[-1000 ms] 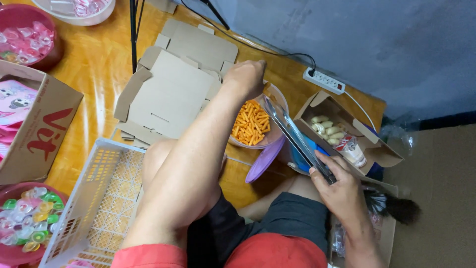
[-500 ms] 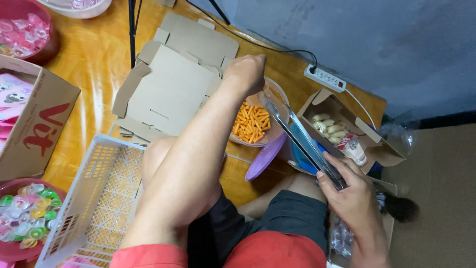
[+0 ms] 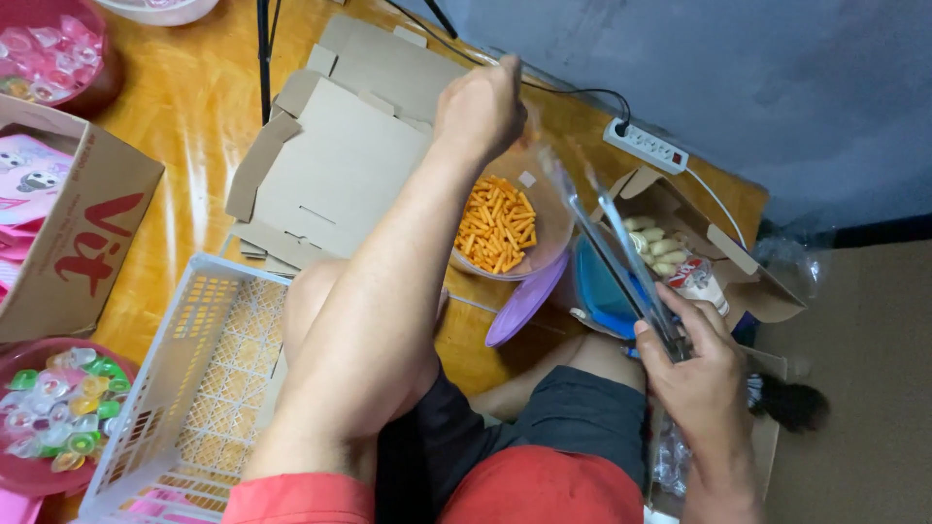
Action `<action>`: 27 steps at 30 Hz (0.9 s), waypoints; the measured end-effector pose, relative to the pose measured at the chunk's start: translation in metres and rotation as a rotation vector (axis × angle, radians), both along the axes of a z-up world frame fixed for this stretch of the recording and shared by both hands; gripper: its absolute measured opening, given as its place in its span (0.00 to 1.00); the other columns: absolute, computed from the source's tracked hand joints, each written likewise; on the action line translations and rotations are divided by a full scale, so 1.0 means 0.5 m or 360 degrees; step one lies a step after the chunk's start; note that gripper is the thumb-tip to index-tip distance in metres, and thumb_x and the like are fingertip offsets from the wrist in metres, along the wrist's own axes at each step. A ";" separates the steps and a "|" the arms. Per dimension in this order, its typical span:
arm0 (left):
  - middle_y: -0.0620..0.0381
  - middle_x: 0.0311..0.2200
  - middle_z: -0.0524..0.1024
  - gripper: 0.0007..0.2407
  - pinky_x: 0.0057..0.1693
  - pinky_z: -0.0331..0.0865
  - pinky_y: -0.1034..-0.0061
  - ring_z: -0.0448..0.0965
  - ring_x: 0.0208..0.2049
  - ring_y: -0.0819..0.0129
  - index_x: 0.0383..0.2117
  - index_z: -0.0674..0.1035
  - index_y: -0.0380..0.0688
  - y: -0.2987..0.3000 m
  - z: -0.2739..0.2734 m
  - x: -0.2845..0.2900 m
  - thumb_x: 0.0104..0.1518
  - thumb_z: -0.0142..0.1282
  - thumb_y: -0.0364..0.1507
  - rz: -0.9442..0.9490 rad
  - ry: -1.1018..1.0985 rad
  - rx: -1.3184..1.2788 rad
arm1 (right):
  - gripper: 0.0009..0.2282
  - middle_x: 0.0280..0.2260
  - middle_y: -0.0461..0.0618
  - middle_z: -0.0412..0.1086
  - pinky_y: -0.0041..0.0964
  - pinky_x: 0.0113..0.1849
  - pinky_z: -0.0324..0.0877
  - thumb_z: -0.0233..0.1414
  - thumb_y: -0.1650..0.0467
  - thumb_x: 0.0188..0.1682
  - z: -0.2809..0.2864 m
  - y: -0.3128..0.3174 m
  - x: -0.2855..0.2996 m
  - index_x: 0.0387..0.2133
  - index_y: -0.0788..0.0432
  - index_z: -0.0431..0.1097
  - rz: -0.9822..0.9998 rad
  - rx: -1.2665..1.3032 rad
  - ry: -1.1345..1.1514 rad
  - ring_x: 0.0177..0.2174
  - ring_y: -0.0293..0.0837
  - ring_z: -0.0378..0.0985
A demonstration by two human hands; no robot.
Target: The person is filling small plastic bags with snacks and then assembling and packing them into cardboard boxes.
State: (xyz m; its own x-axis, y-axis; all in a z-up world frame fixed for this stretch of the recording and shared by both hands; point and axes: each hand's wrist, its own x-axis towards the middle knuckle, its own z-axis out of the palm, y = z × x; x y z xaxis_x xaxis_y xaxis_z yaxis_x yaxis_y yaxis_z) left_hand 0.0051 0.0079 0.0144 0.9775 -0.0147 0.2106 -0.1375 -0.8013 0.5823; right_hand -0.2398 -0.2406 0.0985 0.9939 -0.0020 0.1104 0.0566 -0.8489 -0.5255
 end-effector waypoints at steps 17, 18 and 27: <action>0.46 0.25 0.81 0.03 0.38 0.73 0.52 0.81 0.28 0.43 0.30 0.76 0.44 0.030 -0.029 0.015 0.54 0.52 0.28 0.0143 -0.0237 0.0005 | 0.18 0.40 0.58 0.74 0.51 0.39 0.74 0.59 0.64 0.43 -0.346 0.050 0.142 0.47 0.55 0.75 0.0131 -0.0360 0.0614 0.36 0.61 0.78; 0.46 0.25 0.81 0.03 0.37 0.73 0.53 0.81 0.28 0.43 0.30 0.77 0.43 0.028 -0.036 0.017 0.52 0.52 0.27 0.0111 -0.0229 0.0071 | 0.18 0.43 0.56 0.74 0.50 0.41 0.74 0.59 0.65 0.43 -0.362 0.061 0.158 0.47 0.56 0.75 0.0159 -0.0382 0.0680 0.39 0.60 0.78; 0.50 0.25 0.81 0.02 0.38 0.74 0.56 0.81 0.30 0.48 0.29 0.76 0.46 0.035 -0.034 0.015 0.52 0.53 0.26 0.0047 -0.0070 0.0119 | 0.18 0.44 0.62 0.72 0.50 0.42 0.72 0.57 0.65 0.41 -0.549 0.115 0.248 0.44 0.60 0.75 0.0241 -0.0353 0.0738 0.41 0.61 0.76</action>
